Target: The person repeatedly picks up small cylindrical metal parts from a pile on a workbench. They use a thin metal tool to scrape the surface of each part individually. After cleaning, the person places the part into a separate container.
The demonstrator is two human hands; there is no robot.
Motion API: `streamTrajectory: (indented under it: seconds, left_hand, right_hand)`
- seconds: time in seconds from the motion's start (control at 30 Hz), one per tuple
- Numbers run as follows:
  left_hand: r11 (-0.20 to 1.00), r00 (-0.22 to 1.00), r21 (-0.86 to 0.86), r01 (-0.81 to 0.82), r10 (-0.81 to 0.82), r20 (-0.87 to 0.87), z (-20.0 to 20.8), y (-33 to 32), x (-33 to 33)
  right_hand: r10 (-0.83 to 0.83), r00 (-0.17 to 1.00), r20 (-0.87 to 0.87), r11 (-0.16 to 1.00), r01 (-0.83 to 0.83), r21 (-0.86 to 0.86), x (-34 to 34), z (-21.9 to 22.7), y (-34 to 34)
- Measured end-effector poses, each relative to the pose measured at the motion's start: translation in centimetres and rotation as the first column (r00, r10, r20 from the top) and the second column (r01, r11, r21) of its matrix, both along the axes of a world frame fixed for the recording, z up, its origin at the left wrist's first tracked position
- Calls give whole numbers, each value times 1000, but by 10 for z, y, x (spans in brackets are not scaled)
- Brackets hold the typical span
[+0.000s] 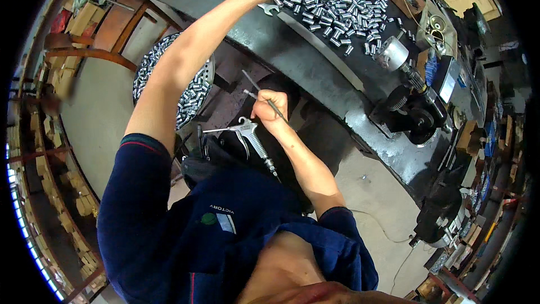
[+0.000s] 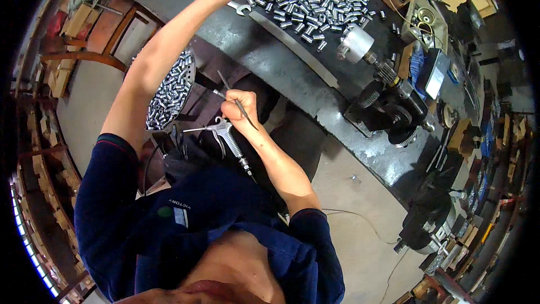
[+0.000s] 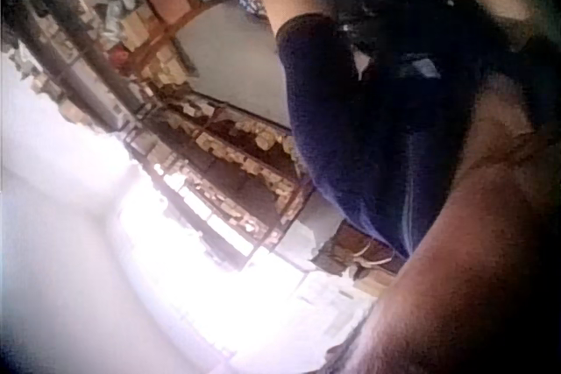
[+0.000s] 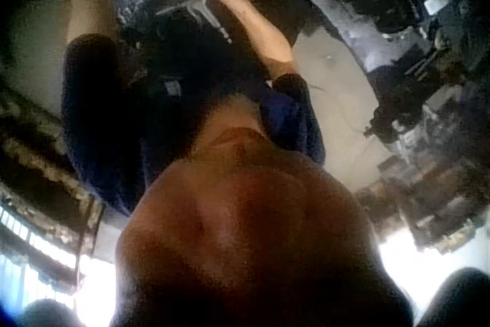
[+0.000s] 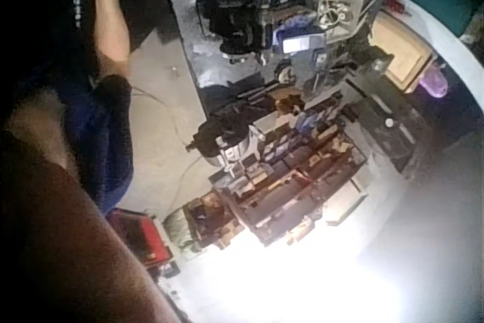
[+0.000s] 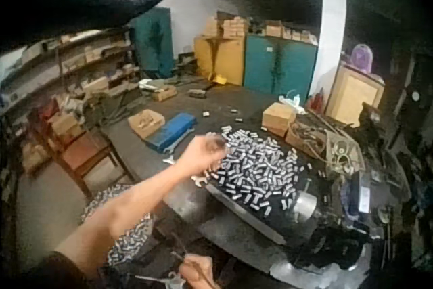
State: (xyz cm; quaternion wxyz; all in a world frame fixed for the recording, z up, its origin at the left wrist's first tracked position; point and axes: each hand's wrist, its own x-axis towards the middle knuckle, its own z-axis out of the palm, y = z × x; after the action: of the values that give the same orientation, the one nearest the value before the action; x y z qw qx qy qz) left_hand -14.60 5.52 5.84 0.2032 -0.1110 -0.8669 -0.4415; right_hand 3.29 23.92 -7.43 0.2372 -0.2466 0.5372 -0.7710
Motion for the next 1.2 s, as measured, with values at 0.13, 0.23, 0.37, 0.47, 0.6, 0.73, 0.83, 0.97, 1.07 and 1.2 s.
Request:
streamTrajectory:
  seconds: [0.13, 0.23, 0.37, 0.47, 0.6, 0.73, 0.83, 0.97, 1.07, 1.2]
  left_hand:
    - [922, 998, 382, 62, -68, 1, 35, 13, 23]
    - [967, 990, 248, -57, 22, 143, 30, -12, 82]
    - [962, 919, 49, -269, 241, 311, -49, -85, 158]
    - [968, 855, -170, -187, 245, 457, -146, -132, 213]
    - [946, 549, -171, -274, 300, 780, -188, -110, 230]
    - [643, 608, -735, -214, 677, 416, -233, -107, 226]
    - [789, 524, -596, -149, 574, 629, -234, -113, 220]
    - [833, 430, -438, -338, 551, 715, -216, -98, 223]
    - [820, 465, -436, -372, 571, 677, -211, -97, 227]
    - [897, 504, -158, -413, 370, 780, -201, -109, 231]
  right_hand:
    - [-43, 995, 88, 999, 42, 15, -7, -6, 5]
    - [-42, 999, 20, 999, 42, -17, -6, -6, 6]
    - [-55, 998, 26, 998, 54, 43, -2, 0, 2]
    - [-40, 998, 58, 999, 38, 32, 0, -4, -1]
    - [-44, 996, 77, 998, 41, 49, -1, -3, 2]
    - [-22, 999, 41, 997, 19, 78, -1, -7, 0]
    - [-35, 997, 75, 996, 29, 81, -2, -6, 1]
    - [-41, 996, 78, 997, 36, 71, -1, -3, 0]
    - [-26, 997, 68, 998, 22, 66, 0, -2, 0]
    - [-52, 998, 22, 996, 51, 70, 0, -8, -2]
